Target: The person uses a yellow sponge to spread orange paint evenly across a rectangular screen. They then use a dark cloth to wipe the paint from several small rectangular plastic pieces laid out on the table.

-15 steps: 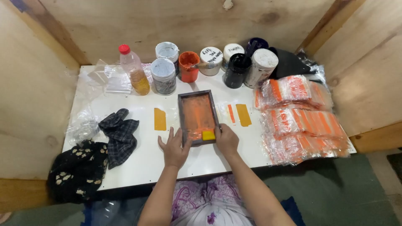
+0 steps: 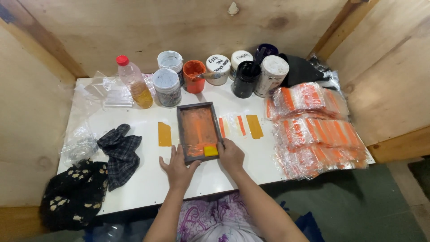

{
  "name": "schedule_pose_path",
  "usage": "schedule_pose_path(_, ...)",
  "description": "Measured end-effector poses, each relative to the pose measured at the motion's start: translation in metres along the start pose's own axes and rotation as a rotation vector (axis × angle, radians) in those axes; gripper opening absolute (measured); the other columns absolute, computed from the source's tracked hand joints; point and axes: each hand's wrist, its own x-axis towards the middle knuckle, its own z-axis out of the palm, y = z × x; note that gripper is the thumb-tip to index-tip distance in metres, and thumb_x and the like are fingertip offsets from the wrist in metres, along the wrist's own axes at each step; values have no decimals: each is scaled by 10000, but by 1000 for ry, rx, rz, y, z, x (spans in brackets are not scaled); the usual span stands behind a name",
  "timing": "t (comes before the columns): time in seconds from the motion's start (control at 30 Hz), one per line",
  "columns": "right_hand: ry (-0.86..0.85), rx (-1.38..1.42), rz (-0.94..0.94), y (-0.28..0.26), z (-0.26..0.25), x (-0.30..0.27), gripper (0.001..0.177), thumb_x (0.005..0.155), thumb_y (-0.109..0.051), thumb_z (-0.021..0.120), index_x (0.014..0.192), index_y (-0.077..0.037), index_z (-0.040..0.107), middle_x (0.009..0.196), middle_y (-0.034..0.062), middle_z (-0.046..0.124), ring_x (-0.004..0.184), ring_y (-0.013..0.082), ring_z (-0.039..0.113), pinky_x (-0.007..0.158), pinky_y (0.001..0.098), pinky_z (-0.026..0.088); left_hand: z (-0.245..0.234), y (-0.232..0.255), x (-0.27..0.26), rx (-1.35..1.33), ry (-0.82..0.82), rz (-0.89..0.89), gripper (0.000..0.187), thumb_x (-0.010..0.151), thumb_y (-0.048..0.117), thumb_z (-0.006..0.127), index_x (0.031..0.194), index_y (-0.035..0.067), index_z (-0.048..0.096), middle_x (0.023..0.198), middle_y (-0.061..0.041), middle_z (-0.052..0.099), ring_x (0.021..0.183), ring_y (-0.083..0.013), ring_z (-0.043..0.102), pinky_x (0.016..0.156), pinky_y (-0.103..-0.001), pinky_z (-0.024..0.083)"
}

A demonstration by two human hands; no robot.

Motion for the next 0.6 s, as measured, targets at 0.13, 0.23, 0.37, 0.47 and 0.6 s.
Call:
schedule_pose_path(0.13,43,-29,16,24,-2,5,343,1022,-392,541,1107,-108,715,819,99,725,821,285,737,714,396,577,21,11,8,14,-20,37,860,819,478,808,1495,95,439,1529,-101,510,1483,-260,364,1178,-689,-4)
schedule_pose_path(0.23,61,-33,3,22,-10,3,360,1029,-405,538,1106,-103,718,814,91,725,810,270,737,705,379,581,26,12,6,1,-21,29,872,817,472,818,1506,110,424,1528,-89,510,1479,-252,366,1170,-702,-16)
schedule_pose_path(0.37,117,-86,-164,26,-1,1,319,1019,-388,561,1062,-112,714,716,44,680,712,213,716,637,318,558,11,15,6,-10,-100,-87,842,837,419,813,1520,138,409,1539,-48,509,1522,-253,285,1156,-719,-70)
schedule_pose_path(0.47,121,-111,-241,31,4,2,310,1011,-382,572,1046,-106,711,695,47,671,689,220,710,619,324,555,2,15,4,-34,-108,-126,837,836,415,818,1521,154,414,1534,-33,517,1528,-243,271,1153,-718,-89)
schedule_pose_path(0.6,71,-85,-259,26,0,4,316,1026,-342,537,1055,-77,709,682,50,667,662,214,697,612,315,540,0,15,6,-28,-120,-154,829,841,434,809,1521,170,415,1528,-26,526,1534,-244,266,1153,-713,-99)
